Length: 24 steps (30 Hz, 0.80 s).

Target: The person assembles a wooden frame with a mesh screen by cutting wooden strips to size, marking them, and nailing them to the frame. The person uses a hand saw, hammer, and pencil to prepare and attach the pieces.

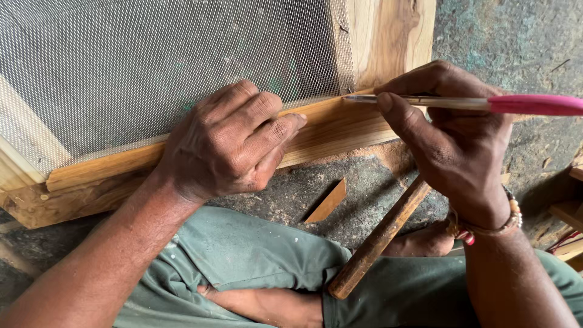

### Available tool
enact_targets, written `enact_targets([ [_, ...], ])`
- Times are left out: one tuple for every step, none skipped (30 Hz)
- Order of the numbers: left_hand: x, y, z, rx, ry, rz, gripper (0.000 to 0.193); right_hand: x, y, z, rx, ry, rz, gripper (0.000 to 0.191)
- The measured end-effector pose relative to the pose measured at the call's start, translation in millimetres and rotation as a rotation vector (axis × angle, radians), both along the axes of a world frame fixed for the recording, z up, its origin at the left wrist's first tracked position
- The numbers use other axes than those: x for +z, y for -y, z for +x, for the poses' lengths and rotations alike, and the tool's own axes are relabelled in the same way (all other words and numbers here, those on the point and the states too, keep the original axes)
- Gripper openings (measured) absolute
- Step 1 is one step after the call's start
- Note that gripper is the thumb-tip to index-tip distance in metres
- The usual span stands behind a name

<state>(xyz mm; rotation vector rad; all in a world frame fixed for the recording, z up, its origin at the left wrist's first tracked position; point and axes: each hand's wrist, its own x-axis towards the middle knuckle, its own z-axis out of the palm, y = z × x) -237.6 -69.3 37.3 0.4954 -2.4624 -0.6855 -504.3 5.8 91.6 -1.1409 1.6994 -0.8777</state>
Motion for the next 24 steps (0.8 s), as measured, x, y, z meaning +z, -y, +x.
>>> enact_targets([
  [-0.6,0.2,0.2,0.002,-0.001,-0.011,0.014,0.1,1.4,0.3,0.003,-0.018,-0.001,0.012],
  [-1.0,-0.1,0.7,0.004,-0.002,-0.022,0.015,0.5,1.9,0.5,0.006,-0.037,-0.004,0.012],
  [-1.4,0.0,0.9,0.007,-0.003,-0.033,0.015,0.9,2.4,0.7,0.010,-0.055,-0.005,0.012],
  [-1.7,-0.6,0.9,0.005,-0.001,-0.024,0.015,1.7,1.8,0.8,0.029,-0.043,-0.014,0.012],
  [-1.9,-0.5,1.1,0.003,0.002,-0.015,0.014,2.7,1.5,0.8,0.048,-0.030,-0.023,0.012],
  [-2.4,-0.4,1.1,0.000,0.005,-0.008,0.014,3.2,1.0,0.9,0.066,-0.018,-0.033,0.012],
  [-2.7,-0.3,1.1,-0.001,0.000,-0.010,0.014,4.0,0.8,1.0,0.063,-0.036,-0.026,0.012],
  [-3.1,-0.4,1.0,-0.002,-0.005,-0.013,0.015,4.4,0.5,0.9,0.060,-0.055,-0.020,0.012],
  [-3.6,0.2,0.9,-0.001,-0.009,-0.015,0.016,4.8,0.9,0.9,0.059,-0.073,-0.014,0.012],
  [-3.5,-0.1,1.2,0.000,-0.004,-0.017,0.016,5.2,0.7,1.1,0.059,-0.080,-0.007,0.012],
  [-3.4,0.0,1.4,0.001,0.000,-0.019,0.015,5.5,1.3,1.2,0.058,-0.087,0.000,0.012],
  [-3.5,-0.3,1.3,0.001,0.004,-0.021,0.015,6.1,1.2,1.3,0.056,-0.094,0.007,0.012],
  [-3.4,-0.2,1.5,-0.001,0.002,-0.015,0.016,6.3,1.8,1.4,0.064,-0.095,-0.001,0.012],
  [-3.5,-0.2,1.4,-0.002,-0.001,-0.009,0.016,6.6,1.9,1.3,0.072,-0.097,-0.010,0.012],
  [-3.4,0.0,1.3,-0.002,-0.004,-0.003,0.016,7.0,2.3,1.2,0.080,-0.098,-0.018,0.012],
  [-2.9,-0.6,1.3,-0.002,0.000,-0.002,0.016,6.6,2.4,1.4,0.078,-0.096,-0.016,0.012],
  [-2.6,-0.3,1.3,0.000,0.004,0.001,0.016,6.5,2.7,1.4,0.077,-0.094,-0.014,0.012],
  [-2.1,-0.5,1.5,0.001,0.008,0.004,0.015,6.0,2.7,1.3,0.075,-0.092,-0.010,0.012],
  [-1.4,-0.6,1.5,0.001,0.012,0.005,0.016,5.6,3.0,1.2,0.059,-0.080,0.004,0.011],
  [-1.1,-0.6,1.5,0.001,0.015,0.004,0.016,5.3,2.6,1.0,0.042,-0.068,0.017,0.011],
  [-0.6,0.0,1.9,0.001,0.018,0.002,0.016,4.7,3.1,0.7,0.026,-0.057,0.029,0.010],
  [-0.6,0.1,1.5,0.003,0.011,0.000,0.016,4.8,2.3,0.5,0.041,-0.055,0.014,0.010],
  [-0.7,0.4,1.1,0.005,0.005,-0.001,0.016,4.7,2.1,0.4,0.057,-0.053,-0.001,0.011],
  [-0.4,-0.2,1.0,0.007,-0.002,-0.001,0.016,4.7,1.7,0.2,0.074,-0.051,-0.014,0.011],
])
